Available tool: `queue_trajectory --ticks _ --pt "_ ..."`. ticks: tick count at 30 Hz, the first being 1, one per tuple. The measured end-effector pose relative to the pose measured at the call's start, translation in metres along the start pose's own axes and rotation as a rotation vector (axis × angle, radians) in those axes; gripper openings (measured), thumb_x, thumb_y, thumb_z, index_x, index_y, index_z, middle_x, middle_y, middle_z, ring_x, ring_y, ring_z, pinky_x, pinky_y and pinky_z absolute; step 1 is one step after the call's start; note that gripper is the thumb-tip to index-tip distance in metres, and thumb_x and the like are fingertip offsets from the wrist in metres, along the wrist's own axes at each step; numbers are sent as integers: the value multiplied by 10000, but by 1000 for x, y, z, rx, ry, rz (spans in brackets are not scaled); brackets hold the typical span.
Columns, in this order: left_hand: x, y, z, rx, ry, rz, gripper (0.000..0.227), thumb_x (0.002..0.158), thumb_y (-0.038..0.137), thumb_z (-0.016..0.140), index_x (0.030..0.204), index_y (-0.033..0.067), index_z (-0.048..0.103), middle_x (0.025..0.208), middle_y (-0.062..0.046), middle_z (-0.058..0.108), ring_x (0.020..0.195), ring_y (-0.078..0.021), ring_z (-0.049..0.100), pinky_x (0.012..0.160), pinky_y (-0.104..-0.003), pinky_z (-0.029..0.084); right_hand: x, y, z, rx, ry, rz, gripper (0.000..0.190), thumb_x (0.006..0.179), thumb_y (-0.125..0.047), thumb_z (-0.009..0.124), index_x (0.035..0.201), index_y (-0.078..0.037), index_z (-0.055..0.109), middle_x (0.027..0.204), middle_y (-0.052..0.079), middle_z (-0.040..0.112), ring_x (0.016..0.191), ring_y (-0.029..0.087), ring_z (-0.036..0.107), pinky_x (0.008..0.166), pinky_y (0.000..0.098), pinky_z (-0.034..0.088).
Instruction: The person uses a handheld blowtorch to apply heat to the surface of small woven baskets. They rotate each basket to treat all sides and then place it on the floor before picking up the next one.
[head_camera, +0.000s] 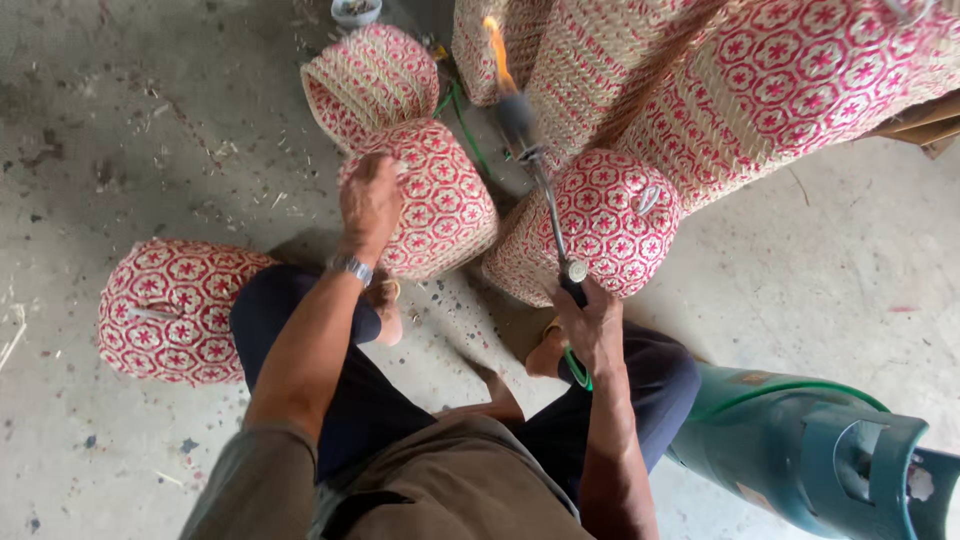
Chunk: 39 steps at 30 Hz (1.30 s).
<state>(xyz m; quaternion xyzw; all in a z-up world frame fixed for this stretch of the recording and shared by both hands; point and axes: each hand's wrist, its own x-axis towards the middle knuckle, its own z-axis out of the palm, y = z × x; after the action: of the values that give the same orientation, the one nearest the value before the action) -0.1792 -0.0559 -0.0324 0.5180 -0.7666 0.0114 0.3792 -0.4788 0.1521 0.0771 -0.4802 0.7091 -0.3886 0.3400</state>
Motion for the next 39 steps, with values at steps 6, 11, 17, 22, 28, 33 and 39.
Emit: queue_trajectory --ticks 6,11,17,22,28,33,39 --pt "-3 5 -55 -92 218 -45 56 1065 67 607 1098 27 586 1000 -150 655 886 -351 666 740 -489 542 -24 -10 -20 -50 54 -7 240 894 -244 773 885 -24 677 605 -19 570 541 56 507 480 290 434" --pt "0 -3 -71 -266 285 -164 121 1132 84 549 1034 24 586 953 -111 651 826 -243 666 700 -384 556 -15 -30 -26 -50 -33 57 330 902 -291 781 741 -32 653 549 25 557 485 109 511 462 305 406" --pt "-23 -38 -103 -717 409 -354 183 1172 172 565 1110 8 615 1005 -52 662 900 -128 623 818 -292 549 17 -27 -17 296 -51 90 246 893 -279 750 877 -41 689 668 42 705 548 135 627 479 282 484" --pt "-49 -51 -100 -1162 437 -549 198 1134 221 571 1089 40 638 974 -26 686 846 -98 615 785 -275 536 45 -21 19 605 -128 -51 268 929 -266 780 880 -39 647 820 46 693 755 142 709 645 314 644" --pt "-77 -48 -59 -1405 518 -623 192 1106 223 570 1051 46 620 952 -33 701 825 -105 624 780 -283 555 43 -36 42 737 -244 -135 276 949 -250 807 883 -71 608 745 40 638 626 146 623 575 301 546" --pt "-98 -52 -40 -1338 571 -666 210 1123 226 578 1028 42 613 936 -30 689 818 -98 606 769 -284 548 37 -69 41 697 -206 -112 249 866 -181 830 833 -86 603 702 36 671 554 157 647 517 319 546" --pt "-101 -54 -36 -1323 578 -643 205 1127 219 574 1018 47 603 939 -27 678 820 -90 589 761 -275 537 37 -62 47 454 -150 -233 299 892 -88 890 855 -50 596 751 18 613 626 125 567 573 291 477"
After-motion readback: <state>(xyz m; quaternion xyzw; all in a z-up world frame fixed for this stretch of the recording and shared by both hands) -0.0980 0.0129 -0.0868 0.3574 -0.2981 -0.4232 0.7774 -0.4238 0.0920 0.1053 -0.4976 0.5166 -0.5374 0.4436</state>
